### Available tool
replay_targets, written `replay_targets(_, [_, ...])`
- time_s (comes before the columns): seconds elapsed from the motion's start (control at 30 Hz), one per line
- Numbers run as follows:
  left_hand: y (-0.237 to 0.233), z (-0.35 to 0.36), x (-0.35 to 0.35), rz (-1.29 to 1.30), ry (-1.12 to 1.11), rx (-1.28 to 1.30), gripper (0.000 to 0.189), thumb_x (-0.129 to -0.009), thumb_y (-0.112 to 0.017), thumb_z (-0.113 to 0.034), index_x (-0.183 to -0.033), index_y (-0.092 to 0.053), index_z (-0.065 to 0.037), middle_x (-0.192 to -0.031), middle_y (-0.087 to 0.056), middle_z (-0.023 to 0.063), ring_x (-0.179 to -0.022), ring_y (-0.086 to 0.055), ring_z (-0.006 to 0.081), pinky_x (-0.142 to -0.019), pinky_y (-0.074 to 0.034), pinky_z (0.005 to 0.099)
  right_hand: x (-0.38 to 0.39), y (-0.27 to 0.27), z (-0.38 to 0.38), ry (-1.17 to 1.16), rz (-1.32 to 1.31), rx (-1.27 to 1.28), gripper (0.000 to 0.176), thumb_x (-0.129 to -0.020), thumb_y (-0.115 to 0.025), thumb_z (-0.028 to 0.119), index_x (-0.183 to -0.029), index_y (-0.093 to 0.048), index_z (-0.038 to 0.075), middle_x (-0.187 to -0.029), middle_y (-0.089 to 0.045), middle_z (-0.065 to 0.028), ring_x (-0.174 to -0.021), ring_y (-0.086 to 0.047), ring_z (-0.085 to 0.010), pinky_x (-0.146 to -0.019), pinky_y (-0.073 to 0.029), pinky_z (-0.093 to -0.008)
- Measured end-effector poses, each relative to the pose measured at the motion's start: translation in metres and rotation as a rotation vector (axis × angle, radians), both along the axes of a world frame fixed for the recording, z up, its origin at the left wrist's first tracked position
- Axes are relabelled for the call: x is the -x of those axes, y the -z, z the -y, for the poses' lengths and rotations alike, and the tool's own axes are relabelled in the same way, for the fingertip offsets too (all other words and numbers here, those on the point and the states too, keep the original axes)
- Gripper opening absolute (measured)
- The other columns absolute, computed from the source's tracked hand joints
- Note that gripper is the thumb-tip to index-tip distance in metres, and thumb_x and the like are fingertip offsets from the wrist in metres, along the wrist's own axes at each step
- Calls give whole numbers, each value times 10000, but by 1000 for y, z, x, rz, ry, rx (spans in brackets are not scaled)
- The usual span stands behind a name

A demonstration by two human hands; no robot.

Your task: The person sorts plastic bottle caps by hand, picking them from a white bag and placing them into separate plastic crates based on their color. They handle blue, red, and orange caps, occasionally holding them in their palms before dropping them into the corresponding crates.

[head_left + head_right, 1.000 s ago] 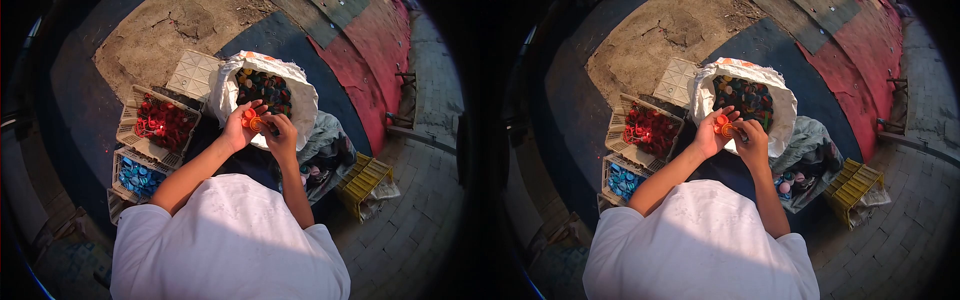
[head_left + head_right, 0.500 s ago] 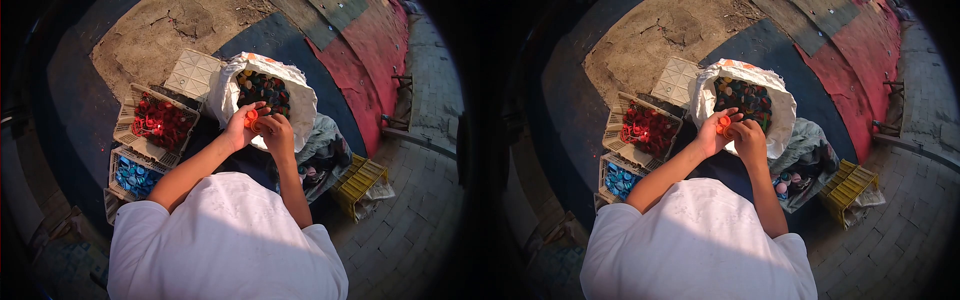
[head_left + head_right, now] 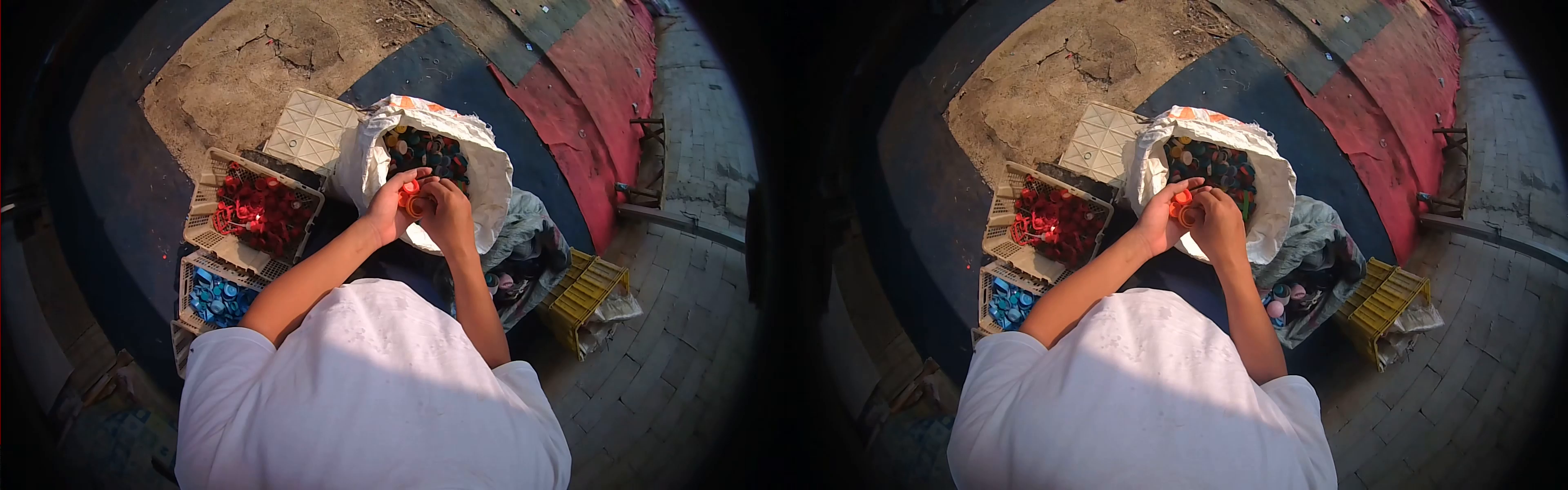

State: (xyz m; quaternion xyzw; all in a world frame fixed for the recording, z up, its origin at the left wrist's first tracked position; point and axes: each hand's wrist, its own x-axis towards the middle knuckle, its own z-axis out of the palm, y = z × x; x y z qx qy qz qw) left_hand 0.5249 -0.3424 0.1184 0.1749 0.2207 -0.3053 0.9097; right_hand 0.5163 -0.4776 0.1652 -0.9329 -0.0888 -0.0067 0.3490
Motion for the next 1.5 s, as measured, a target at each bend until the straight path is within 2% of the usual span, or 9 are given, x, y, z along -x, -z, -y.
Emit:
replay_targets(0.27, [-4,-6,-6,-29,6,38,299,-1039,-511,-287,-1243,-600,-88,-1222,-658,71,-1125,-648,211,-989,-526,391,-9,-19,0,207,34,-266,106,-808,-709,-45,-904,-709,0,-822,-660,-104,-708,-684,-217,-650,-536,-324])
replay_targets(0.57, [0,-9,-9,48,30,112,376,-1074,-388,-343,-1280,-593,-104,-1254,-647,58,-1168,-632,195,-1026,-520,415,-17,-13,-3,218,97,-230,143,-830,-734,-6,-967,-727,34,-821,-652,-89,-680,-640,-179,-631,-512,-299])
replay_targets(0.9, [-4,-9,-6,83,-48,280,449,-1095,-303,-382,-1309,-519,-53,-1304,-631,120,-1210,-611,252,-1088,-474,428,12,-31,-29,-201,254,-73,301,-781,-779,77,-1077,-747,119,-949,-655,-66,-907,-627,-283,-832,-508,-404])
replay_targets(1.03, [-11,-10,-4,15,-138,344,452,-1098,-310,-372,-1307,-542,-44,-1353,-617,131,-1231,-606,260,-1078,-483,431,17,-15,-18,191,367,-239,256,-845,-753,129,-1098,-740,95,-1052,-656,-90,-1051,-580,-264,-953,-440,-399])
replay_targets(1.07, [-21,-9,-2,-3,-143,229,467,-1088,-309,-352,-1341,-555,-46,-1418,-580,129,-1289,-567,264,-1108,-452,421,16,5,-12,284,245,-412,349,-951,-666,259,-1251,-670,80,-1232,-623,-96,-1224,-519,-255,-1052,-388,-379])
replay_targets(1.13, [-17,-4,2,100,-166,239,476,-1080,-327,-351,-1365,-545,-38,-1439,-570,122,-1311,-553,251,-1116,-439,399,8,24,-22,431,55,-956,457,-995,-591,345,-1362,-578,73,-1347,-552,-110,-1216,-533,-232,-1058,-403,-366])
replay_targets(1.2, [-22,-2,4,166,-188,181,492,-1072,-360,-337,-1394,-543,-14,-1413,-594,104,-1347,-527,210,-1153,-384,345,2,29,-28,525,-191,-1413,611,-1031,-469,453,-1484,-435,44,-1430,-535,-97,-1366,-458,-260,-1167,-327,-386])
replay_targets(1.3, [-38,7,11,374,-245,-6,489,-1060,-375,-310,-1397,-534,8,-1446,-572,105,-1393,-484,219,-1188,-332,336,-2,16,-36,400,-227,-1700,589,-1027,-459,432,-1469,-457,42,-1438,-530,-114,-1341,-496,-259,-1167,-343,-403])
replay_targets(1.5, [-49,5,10,441,-429,-81,545,-990,-446,-310,-1384,-486,65,-1464,-531,203,-1434,-446,264,-1210,-290,364,-10,7,-44,373,-272,-1808,550,-1004,-491,392,-1398,-530,10,-1388,-581,-132,-1327,-518,-255,-1160,-369,-404])
